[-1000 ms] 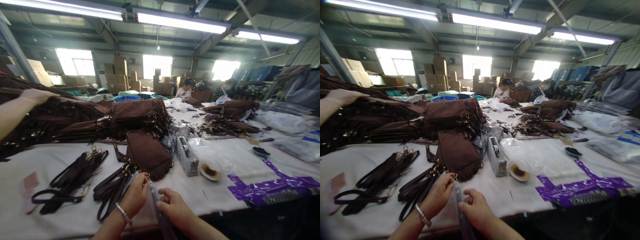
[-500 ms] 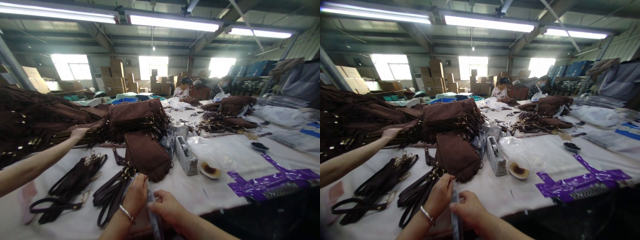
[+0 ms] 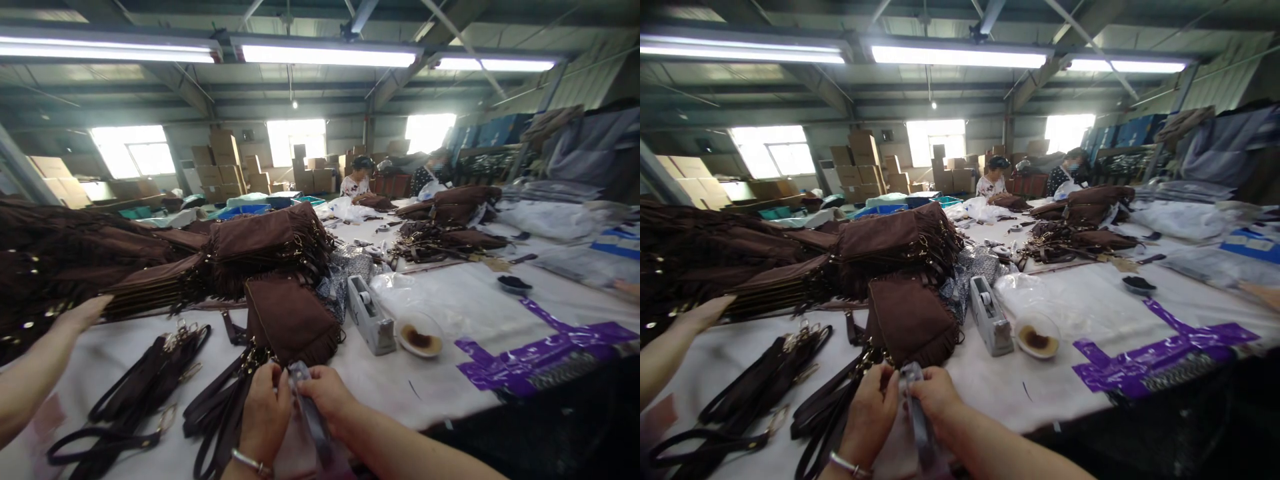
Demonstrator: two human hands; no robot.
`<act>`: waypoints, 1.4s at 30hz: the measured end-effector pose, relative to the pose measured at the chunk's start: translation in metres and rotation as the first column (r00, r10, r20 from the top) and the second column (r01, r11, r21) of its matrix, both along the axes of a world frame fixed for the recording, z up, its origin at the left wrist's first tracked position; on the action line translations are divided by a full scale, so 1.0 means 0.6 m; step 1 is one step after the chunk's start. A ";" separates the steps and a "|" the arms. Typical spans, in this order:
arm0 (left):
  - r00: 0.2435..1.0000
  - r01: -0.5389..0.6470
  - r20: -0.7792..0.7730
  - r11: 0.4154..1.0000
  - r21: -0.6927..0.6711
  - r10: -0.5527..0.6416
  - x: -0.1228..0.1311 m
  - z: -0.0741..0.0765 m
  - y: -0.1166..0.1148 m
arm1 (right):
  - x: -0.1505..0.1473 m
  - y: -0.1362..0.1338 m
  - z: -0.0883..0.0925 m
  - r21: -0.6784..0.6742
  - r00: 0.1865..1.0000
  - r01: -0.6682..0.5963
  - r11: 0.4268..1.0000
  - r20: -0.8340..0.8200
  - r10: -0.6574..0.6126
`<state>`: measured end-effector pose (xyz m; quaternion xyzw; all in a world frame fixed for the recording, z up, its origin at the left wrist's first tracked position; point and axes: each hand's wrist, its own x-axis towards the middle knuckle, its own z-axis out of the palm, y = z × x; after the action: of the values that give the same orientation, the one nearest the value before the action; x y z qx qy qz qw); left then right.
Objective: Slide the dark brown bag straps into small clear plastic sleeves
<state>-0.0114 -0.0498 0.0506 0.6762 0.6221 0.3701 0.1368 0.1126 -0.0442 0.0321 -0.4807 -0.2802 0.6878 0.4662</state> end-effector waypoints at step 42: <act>0.340 0.667 0.824 0.502 -0.551 0.453 -0.051 0.015 -0.058 | 0.032 0.017 0.037 0.249 0.932 -0.268 0.931 0.313 0.184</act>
<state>-0.0419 -0.0846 0.0597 0.2151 0.4559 0.3093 0.8064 0.1317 -0.0342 0.0541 -0.4657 -0.4954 0.6128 0.4027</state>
